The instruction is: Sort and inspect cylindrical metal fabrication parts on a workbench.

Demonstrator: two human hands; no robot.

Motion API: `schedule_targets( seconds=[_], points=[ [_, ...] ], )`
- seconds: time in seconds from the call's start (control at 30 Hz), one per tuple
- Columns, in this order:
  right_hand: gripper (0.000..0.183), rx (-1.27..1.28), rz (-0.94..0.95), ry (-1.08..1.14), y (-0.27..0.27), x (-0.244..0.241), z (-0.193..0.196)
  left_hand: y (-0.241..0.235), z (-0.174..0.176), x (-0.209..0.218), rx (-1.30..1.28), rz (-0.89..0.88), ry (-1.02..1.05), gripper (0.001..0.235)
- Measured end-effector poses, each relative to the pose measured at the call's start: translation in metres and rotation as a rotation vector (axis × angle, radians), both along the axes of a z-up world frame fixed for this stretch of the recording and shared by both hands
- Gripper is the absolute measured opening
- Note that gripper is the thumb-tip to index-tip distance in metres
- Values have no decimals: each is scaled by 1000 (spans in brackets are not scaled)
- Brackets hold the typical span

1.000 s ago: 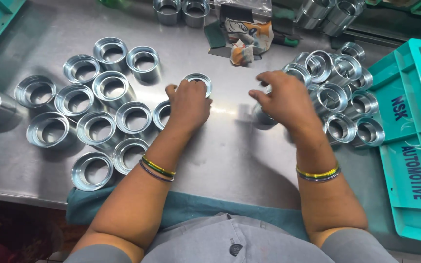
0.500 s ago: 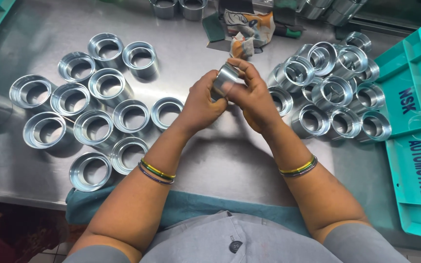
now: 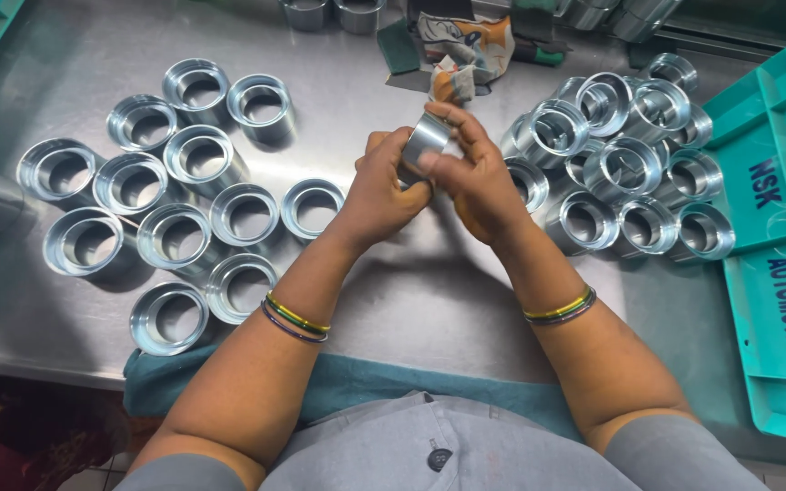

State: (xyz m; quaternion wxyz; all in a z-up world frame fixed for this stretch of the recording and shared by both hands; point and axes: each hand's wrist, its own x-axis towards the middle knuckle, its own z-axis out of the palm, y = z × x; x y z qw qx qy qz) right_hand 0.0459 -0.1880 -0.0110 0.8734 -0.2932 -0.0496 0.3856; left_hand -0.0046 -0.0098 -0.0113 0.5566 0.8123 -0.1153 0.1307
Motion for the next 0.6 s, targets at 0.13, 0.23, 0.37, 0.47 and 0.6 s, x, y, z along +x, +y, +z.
schedule_targets(
  seconds=[0.13,0.23,0.37,0.47,0.6],
  points=[
    [55,-200,-138,-370,1,0,6,-4,5,-5,30,52,4,53],
    [50,-175,-105,-166,9,-9,23,-3,7,-1,12,41,51,58],
    [58,-541,-319,-618,16,-17,35,0,-2,2,-27,-5,39,56],
    [69,-261,-108,171,10,-9,36,-5,-2,0,80,53,-7,62],
    [62,-478,-274,-577,18,-17,34,0,4,0,-116,-25,115,51]
  ],
)
